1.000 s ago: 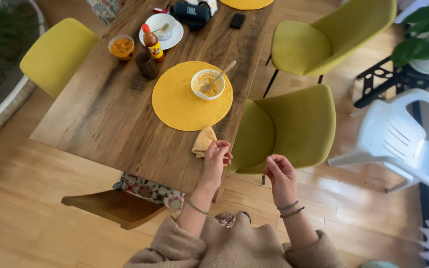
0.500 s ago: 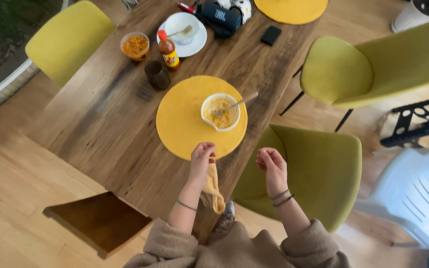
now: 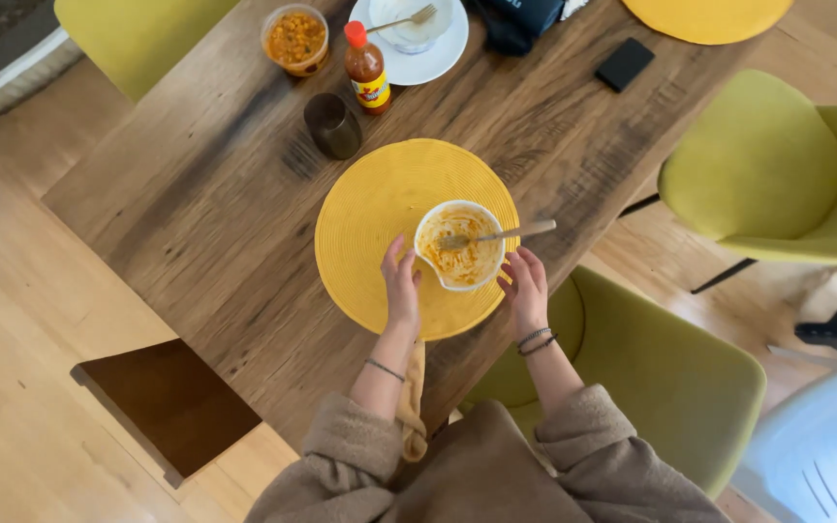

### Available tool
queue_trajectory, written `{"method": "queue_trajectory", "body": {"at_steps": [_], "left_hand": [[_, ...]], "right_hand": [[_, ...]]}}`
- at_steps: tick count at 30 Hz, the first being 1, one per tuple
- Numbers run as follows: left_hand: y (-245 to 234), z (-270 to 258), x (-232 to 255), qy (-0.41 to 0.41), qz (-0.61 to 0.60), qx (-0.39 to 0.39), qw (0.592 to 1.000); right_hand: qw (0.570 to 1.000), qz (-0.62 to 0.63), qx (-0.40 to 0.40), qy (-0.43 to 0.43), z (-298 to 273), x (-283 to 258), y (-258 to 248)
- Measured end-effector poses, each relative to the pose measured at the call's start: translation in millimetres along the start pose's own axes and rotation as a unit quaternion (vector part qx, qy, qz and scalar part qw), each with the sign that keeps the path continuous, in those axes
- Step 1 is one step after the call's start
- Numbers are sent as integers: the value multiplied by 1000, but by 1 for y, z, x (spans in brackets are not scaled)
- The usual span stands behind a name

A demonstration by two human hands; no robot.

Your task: The recorder tidies a dining table by moving a bottle, disposing of trash, and putting away a placemat and a bowl.

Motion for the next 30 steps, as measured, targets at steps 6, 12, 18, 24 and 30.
{"method": "queue_trajectory", "body": {"at_steps": [6,12,18,24,30], "left_hand": [[14,26,-26,-3,-101,8,995],[26,33,-31,40,-148,-2,988],[30,40,-58,-28,-232,15,972],[27,45,-73,-27,-247,-4,969],[29,42,-77,-58,-262,17,963]], "right_hand": [[1000,-3,-21,-5,45,15,15],[995,77,-63,-19,59,25,29],[993,81,-82,-6,56,24,47],[994,59,-95,-15,52,21,54],[992,77,-91,40,47,24,59]]}}
Point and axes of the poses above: each hand's wrist, its own z-axis towards the middle knuckle, its own y-axis out of the palm, x = y × z, the point moved 10 cm from there along z, towards the middle knuckle, and after that the axes turned 4 degrees about x, right-handed, at the moved point
